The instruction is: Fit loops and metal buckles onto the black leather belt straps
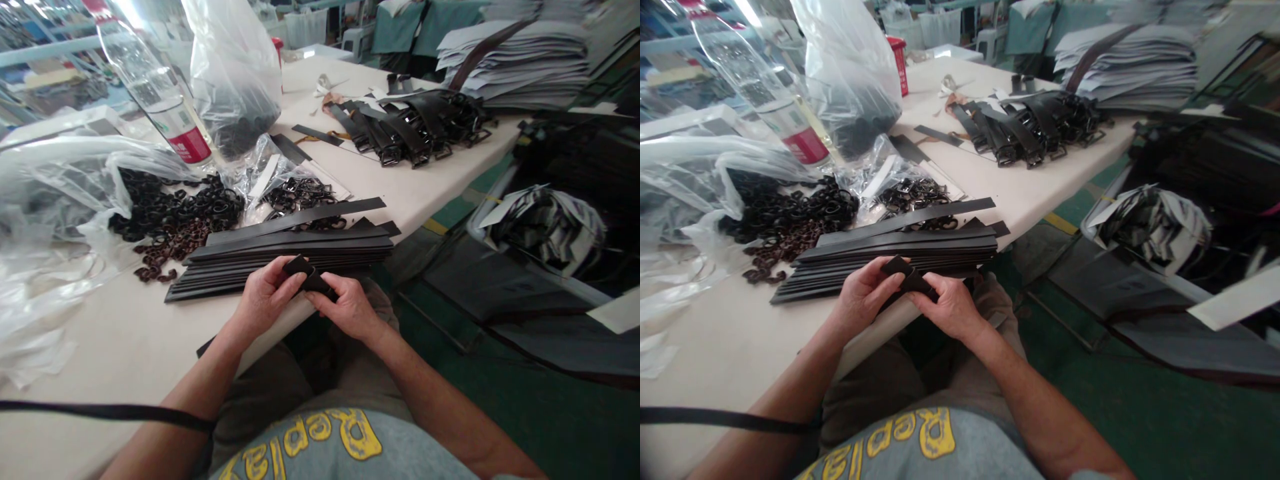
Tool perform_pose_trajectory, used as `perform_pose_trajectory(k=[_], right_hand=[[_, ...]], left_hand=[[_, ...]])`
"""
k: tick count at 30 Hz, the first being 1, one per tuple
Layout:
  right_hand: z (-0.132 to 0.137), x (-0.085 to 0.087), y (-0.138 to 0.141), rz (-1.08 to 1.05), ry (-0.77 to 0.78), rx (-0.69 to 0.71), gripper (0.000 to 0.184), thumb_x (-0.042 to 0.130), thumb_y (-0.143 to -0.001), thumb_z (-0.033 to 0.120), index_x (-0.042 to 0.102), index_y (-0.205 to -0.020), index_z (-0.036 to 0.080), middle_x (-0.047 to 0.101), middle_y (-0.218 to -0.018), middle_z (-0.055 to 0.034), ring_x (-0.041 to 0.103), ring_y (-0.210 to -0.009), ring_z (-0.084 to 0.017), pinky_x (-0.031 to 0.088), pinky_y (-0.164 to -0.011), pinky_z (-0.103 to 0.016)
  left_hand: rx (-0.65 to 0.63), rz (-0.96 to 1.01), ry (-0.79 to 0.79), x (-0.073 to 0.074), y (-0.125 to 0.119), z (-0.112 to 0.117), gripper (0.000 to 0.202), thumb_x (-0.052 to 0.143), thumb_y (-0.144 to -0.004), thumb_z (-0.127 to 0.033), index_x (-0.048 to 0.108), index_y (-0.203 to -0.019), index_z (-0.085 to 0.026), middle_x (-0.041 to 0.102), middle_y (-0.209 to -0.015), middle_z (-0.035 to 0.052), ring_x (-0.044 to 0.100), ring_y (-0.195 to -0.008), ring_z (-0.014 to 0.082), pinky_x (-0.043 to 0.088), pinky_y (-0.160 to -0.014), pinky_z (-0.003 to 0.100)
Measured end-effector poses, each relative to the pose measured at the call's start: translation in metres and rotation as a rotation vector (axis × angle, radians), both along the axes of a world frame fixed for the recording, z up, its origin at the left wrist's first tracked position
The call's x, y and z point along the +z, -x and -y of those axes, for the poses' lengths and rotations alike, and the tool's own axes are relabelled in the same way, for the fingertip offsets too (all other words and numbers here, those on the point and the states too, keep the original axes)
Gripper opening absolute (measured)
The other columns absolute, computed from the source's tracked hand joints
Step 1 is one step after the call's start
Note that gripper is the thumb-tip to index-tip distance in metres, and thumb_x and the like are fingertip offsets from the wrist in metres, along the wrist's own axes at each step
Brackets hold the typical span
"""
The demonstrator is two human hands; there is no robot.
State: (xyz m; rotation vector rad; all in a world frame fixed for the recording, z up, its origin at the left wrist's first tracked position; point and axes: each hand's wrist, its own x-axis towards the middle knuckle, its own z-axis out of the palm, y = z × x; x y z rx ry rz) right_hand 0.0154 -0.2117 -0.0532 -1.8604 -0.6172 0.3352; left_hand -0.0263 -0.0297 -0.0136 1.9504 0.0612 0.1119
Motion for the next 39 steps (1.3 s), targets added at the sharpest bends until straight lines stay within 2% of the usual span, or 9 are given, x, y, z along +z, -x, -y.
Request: perform_pose_trajectory(k=[8, 13, 29, 39], right_hand=[[0.000, -0.001, 0.002, 0.015, -0.026, -0.024, 0.026, 0.064, -0.088, 0.040, 0.055, -0.071, 0.021, 0.056, -0.060, 0.0039, 0.055, -0.060, -0.013, 0.039, -0.055, -0.022], [-0.001, -0.006, 0.003, 0.032, -0.045, -0.042, 0.026, 0.065, -0.087, 0.039, 0.056, -0.070, 0.021, 0.057, -0.061, 0.0037, 0.055, -0.060, -0.013, 0.040, -0.056, -0.022], [-0.002, -0.008, 0.002, 0.082, -0.081, -0.037, 0.028, 0.064, -0.088, 0.037, 0.052, -0.069, 0.021, 0.054, -0.058, 0.0050, 0.050, -0.056, -0.011, 0.036, -0.054, -0.021], [-0.003, -0.004, 0.003, 0.106, -0.073, -0.064, 0.029, 0.065, -0.087, 0.037, 0.051, -0.066, 0.020, 0.054, -0.058, 0.0048, 0.051, -0.056, -0.011, 0.037, -0.053, -0.021]], left_hand=[[-0.014, 0.022, -0.140, 0.005, 0.003, 0.001, 0.033, 0.062, -0.089, -0.038, 0.066, -0.112, -0.015, 0.073, -0.089, 0.0048, 0.065, -0.071, 0.0142, 0.051, -0.066, 0.022], [-0.030, 0.015, -0.149, 0.003, 0.004, 0.000, 0.034, 0.060, -0.090, -0.040, 0.064, -0.114, -0.016, 0.074, -0.096, 0.0061, 0.067, -0.077, 0.0158, 0.052, -0.071, 0.023], [-0.025, -0.006, -0.220, 0.011, 0.001, 0.002, 0.034, 0.060, -0.089, -0.038, 0.065, -0.112, -0.014, 0.066, -0.075, 0.0008, 0.057, -0.062, 0.0124, 0.045, -0.059, 0.021], [-0.035, 0.010, -0.201, 0.006, 0.001, -0.001, 0.035, 0.060, -0.090, -0.039, 0.064, -0.114, -0.014, 0.071, -0.084, 0.0040, 0.061, -0.068, 0.0138, 0.049, -0.064, 0.023]])
